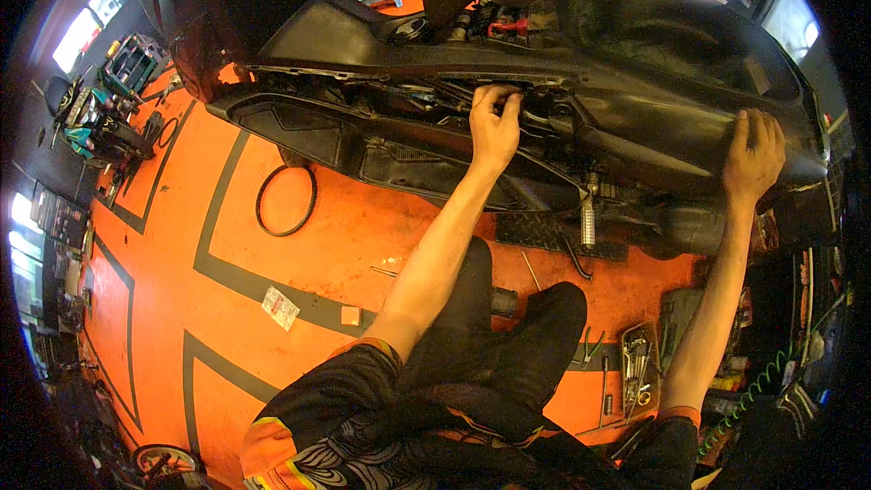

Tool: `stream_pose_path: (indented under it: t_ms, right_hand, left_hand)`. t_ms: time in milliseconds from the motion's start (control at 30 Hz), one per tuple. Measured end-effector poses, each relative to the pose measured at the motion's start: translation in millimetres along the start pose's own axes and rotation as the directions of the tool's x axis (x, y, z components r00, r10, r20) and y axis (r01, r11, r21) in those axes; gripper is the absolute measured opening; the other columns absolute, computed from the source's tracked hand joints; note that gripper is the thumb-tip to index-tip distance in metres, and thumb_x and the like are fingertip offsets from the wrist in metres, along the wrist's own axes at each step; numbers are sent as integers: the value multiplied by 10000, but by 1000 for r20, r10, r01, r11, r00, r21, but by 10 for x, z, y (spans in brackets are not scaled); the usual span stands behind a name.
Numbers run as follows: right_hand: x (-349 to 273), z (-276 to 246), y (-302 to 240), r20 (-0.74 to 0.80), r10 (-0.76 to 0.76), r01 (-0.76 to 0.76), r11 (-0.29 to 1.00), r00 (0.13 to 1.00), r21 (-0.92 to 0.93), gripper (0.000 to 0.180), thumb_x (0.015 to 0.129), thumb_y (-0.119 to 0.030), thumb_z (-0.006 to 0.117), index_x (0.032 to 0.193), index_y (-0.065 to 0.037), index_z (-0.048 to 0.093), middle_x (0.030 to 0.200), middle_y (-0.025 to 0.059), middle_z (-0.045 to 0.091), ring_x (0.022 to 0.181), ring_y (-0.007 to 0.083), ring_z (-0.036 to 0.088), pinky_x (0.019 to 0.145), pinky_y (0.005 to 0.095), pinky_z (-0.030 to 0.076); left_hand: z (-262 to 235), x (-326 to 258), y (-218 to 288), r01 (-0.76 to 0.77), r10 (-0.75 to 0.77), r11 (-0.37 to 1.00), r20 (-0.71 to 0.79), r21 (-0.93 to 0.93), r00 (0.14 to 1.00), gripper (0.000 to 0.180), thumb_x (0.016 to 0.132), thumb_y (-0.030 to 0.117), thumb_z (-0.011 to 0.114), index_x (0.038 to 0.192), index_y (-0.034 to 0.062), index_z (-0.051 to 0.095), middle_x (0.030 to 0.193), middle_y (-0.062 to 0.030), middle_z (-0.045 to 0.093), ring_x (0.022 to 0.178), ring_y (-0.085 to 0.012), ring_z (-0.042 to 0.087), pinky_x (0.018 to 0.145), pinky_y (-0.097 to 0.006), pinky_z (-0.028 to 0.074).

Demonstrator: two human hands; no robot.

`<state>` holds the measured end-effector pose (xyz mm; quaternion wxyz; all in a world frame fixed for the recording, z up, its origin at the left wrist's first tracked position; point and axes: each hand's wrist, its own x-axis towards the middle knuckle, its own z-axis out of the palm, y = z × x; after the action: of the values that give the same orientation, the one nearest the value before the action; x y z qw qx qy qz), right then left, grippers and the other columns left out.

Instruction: The person works on the rear body panels and internal compartment of a motorcycle using a socket wrench and by hand, removing screws and adjusting the plastic fairings while another person assists.

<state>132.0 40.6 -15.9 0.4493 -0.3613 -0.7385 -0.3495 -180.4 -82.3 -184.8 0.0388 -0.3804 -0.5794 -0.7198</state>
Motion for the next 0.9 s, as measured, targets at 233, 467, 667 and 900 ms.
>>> stream_pose_path:
  t_ms: [233,467,667,900]
  right_hand:
    - [-28,9,17,-30,23,-24,999,999,-22,274,867,-300,559,929,-56,666,997,94,647,1010,293,565,874,381,425]
    - [-6,-26,-25,-17,16,-15,999,1000,41,245,863,-293,564,907,-73,664,976,82,651,1007,290,563,871,379,423]
    - [-42,32,4,-24,49,-49,999,999,9,265,851,-326,572,919,-89,669,997,69,649,1039,274,550,897,385,402]
    - [-35,4,-32,-21,82,-82,997,996,-10,267,845,-338,573,914,-99,670,1002,55,644,1055,258,541,906,380,390]
  left_hand:
    - [6,-7,105,122,-119,992,66,-41,991,152,829,90,586,900,-34,637,913,-117,594,856,-223,575,776,-299,439]
    - [-32,21,77,114,-117,992,51,53,992,272,780,218,692,900,-14,616,836,-87,602,732,-157,542,651,-296,440]
    - [-9,-15,76,-21,20,1000,13,16,1000,177,824,135,631,922,-12,630,895,-95,612,825,-190,581,758,-293,450]
    - [24,2,-1,45,-45,999,20,21,999,171,799,151,669,904,18,650,862,-63,600,719,-147,546,659,-287,443]
